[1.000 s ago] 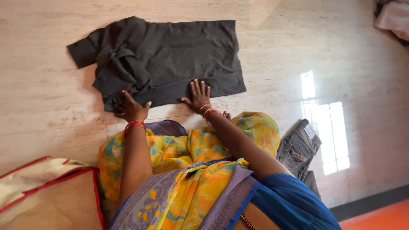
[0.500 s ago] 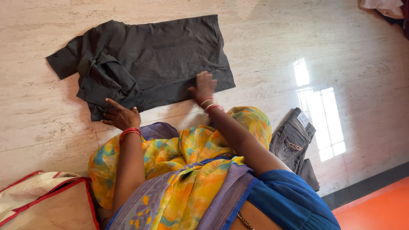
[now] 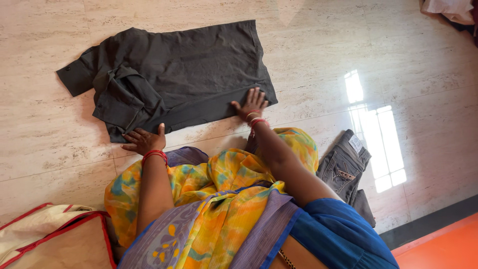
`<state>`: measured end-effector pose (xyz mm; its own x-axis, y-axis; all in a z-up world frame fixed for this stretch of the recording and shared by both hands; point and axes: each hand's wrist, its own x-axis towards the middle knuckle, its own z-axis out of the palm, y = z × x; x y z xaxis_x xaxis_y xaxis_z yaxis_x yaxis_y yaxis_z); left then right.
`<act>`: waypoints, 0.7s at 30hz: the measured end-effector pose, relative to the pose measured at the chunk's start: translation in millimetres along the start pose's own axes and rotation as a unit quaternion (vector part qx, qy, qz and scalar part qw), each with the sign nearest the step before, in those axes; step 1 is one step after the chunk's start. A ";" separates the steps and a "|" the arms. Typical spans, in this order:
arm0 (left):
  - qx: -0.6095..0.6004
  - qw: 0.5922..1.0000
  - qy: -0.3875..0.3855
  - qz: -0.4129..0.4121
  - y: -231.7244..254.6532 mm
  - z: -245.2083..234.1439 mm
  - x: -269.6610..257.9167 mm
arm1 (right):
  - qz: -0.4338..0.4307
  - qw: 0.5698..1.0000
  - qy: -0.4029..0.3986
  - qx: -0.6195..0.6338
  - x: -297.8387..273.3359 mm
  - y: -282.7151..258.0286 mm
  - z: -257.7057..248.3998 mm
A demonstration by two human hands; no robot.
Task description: The person folds a black long-sleeved shirt and a pair of grey jeans while sitting on the floor, eventually placing the folded shirt into a large white and red bag.
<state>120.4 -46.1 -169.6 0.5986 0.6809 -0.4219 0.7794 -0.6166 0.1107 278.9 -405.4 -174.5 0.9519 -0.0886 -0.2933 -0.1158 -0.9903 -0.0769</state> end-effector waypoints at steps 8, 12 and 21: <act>0.120 0.992 -0.044 -0.013 0.3 -5.7 -15.8 | 0.109 0.990 -0.090 0.011 0.7 33.4 -22.2; 0.183 0.978 -0.104 0.010 -1.4 -16.1 -43.3 | 0.146 0.978 -0.135 -0.054 2.2 51.7 -32.6; -0.214 0.968 0.100 -0.087 -28.6 -43.6 -30.7 | -0.042 0.991 0.056 -0.117 -26.7 8.1 -15.3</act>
<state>87.8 -32.2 -120.6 0.4414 0.8493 -0.2896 0.8517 -0.2948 0.4333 256.9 -412.7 -152.7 0.9824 -0.0029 -0.1866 0.0218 -0.9913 0.1302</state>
